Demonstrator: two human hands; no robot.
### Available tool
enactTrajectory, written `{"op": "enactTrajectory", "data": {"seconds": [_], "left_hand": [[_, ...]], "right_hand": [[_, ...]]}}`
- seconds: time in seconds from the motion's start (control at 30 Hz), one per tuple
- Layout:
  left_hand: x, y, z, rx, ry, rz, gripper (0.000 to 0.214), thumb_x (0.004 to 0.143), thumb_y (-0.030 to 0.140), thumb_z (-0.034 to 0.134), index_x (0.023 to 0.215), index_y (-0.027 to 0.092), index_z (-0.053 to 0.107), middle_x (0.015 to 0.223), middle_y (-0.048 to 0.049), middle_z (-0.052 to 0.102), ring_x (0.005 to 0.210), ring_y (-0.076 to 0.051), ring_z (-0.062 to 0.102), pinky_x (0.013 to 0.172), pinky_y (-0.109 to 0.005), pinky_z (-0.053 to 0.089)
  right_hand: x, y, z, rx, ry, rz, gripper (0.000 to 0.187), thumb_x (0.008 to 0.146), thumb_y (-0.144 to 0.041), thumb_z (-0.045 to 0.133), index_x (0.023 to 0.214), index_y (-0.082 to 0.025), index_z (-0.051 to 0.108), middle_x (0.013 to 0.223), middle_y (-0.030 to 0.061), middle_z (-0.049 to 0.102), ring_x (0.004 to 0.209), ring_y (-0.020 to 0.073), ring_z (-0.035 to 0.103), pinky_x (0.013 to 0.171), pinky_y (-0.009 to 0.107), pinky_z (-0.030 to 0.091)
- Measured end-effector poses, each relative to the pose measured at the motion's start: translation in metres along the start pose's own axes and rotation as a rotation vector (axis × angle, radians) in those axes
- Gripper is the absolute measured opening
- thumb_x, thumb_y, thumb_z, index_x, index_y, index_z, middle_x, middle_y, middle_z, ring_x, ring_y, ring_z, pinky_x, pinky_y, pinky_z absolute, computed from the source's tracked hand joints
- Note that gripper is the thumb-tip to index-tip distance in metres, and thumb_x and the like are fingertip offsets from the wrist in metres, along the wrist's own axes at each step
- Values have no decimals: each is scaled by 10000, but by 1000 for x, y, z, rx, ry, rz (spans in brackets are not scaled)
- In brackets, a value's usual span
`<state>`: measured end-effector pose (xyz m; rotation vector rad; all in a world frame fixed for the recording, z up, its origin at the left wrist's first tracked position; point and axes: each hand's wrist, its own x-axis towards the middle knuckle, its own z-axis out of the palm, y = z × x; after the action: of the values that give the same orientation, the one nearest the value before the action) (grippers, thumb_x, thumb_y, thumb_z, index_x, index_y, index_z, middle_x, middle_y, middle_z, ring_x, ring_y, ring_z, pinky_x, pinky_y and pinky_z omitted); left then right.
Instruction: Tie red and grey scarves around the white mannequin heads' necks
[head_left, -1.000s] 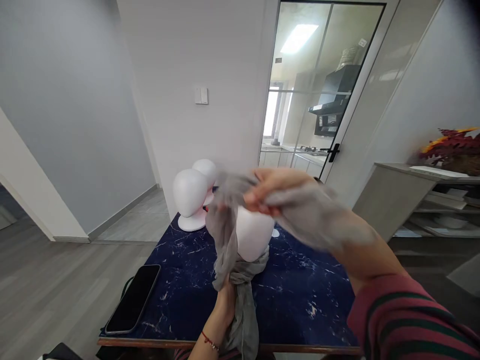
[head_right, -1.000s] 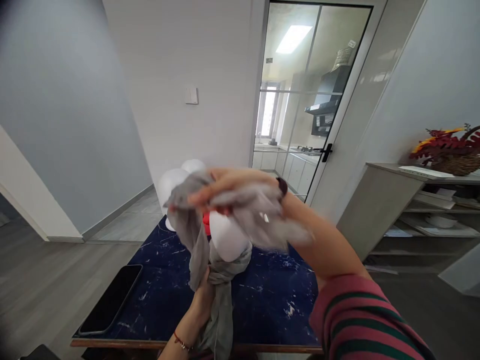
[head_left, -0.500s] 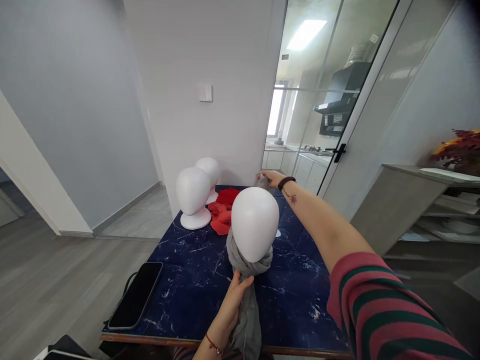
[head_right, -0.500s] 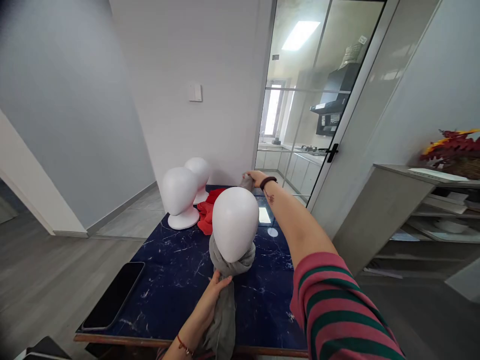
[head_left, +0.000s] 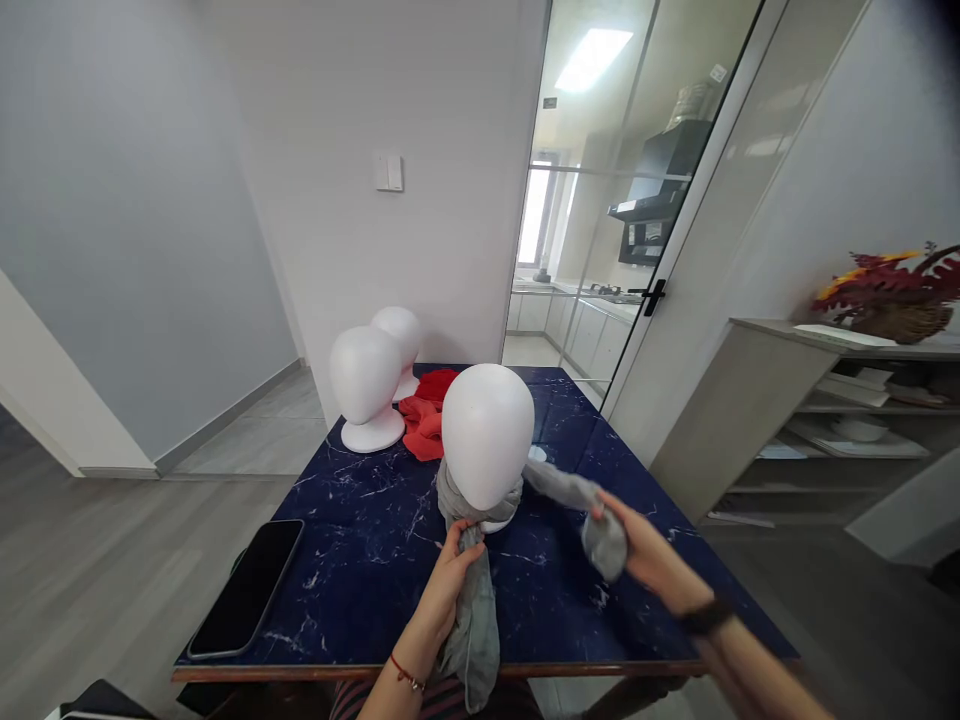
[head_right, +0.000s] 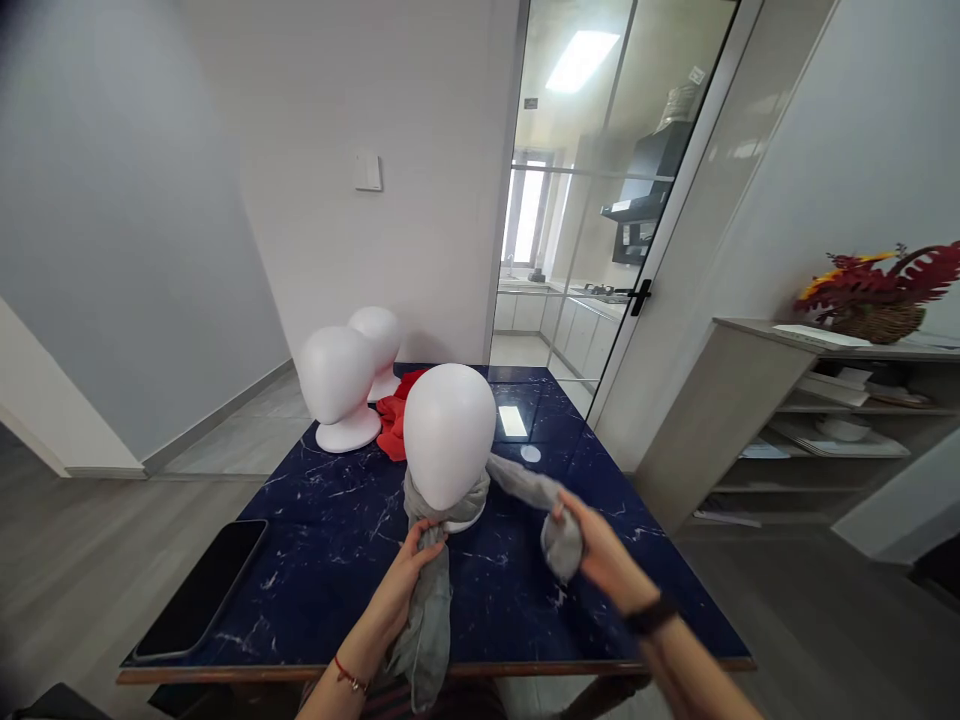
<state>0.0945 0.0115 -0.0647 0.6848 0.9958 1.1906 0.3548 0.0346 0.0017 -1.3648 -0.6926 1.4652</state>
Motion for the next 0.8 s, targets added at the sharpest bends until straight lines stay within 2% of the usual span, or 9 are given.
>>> {"op": "enactTrajectory", "data": {"seconds": [0.1, 0.17, 0.23, 0.33, 0.43, 0.5, 0.57, 0.67, 0.8], "left_hand": [[-4, 3, 0, 43, -2, 28, 428, 645, 269, 692, 1045, 211, 553, 1047, -55, 633, 996, -205, 572, 912, -293, 370], [-6, 4, 2, 64, 11, 44, 420, 651, 254, 681, 1048, 209, 550, 1039, -54, 633, 996, -206, 574, 913, -297, 377], [-8, 6, 3, 56, 2, 26, 450, 657, 246, 672, 1083, 210, 531, 1040, -61, 631, 976, -213, 588, 888, -309, 404], [-16, 10, 4, -3, -1, 3, 597, 650, 224, 684, 1202, 247, 458, 1119, -69, 612, 983, -217, 601, 865, -313, 437], [-27, 15, 1, -46, 101, 48, 776, 630, 180, 719, 1306, 303, 357, 1161, -58, 604, 1011, -204, 605, 885, -301, 443], [-35, 18, -3, -68, 214, -1, 800, 648, 176, 721, 1333, 292, 324, 1074, -60, 647, 951, -203, 634, 855, -311, 467], [-43, 21, -8, -121, 289, -105, 641, 694, 181, 688, 1275, 217, 418, 945, -69, 686, 856, -208, 660, 800, -314, 495], [-53, 26, -13, -225, 250, -254, 257, 758, 196, 619, 1000, 109, 612, 821, -93, 705, 804, -220, 671, 763, -300, 514], [-63, 31, -22, -266, 221, -282, 149, 771, 218, 617, 859, 106, 662, 813, -95, 716, 849, -227, 672, 774, -290, 521]], "right_hand": [[-60, 67, 25, 64, -139, 221, 383, 744, -542, 584, 702, -161, 598, 558, 22, 567, 424, 102, 488, 452, 224, 404], [-88, 97, 56, 54, -243, 222, 456, 692, -583, 625, 866, -161, 623, 572, 20, 593, 411, 100, 472, 429, 218, 379], [-101, 114, 87, 97, -270, 209, 540, 652, -623, 641, 924, -157, 620, 594, 24, 610, 463, 123, 520, 487, 241, 426], [-101, 120, 115, 133, -279, 115, 563, 665, -645, 619, 953, -161, 617, 681, 31, 631, 656, 171, 606, 683, 290, 480], [-96, 116, 118, -44, -285, -90, 502, 749, -643, 527, 881, -167, 617, 744, 46, 630, 772, 200, 605, 751, 305, 455], [-97, 111, 115, -245, -278, -234, 492, 817, -626, 431, 775, -167, 603, 739, 59, 616, 767, 206, 585, 734, 309, 431], [-100, 107, 114, -420, -278, -361, 496, 867, -592, 355, 713, -175, 574, 709, 58, 594, 715, 194, 552, 703, 306, 403], [-104, 104, 121, -536, -253, -459, 469, 897, -552, 319, 715, -188, 553, 688, 49, 571, 674, 177, 509, 676, 294, 370], [-104, 105, 132, -489, -199, -449, 436, 901, -531, 338, 759, -198, 580, 811, 75, 608, 784, 192, 529, 754, 291, 378]]}}
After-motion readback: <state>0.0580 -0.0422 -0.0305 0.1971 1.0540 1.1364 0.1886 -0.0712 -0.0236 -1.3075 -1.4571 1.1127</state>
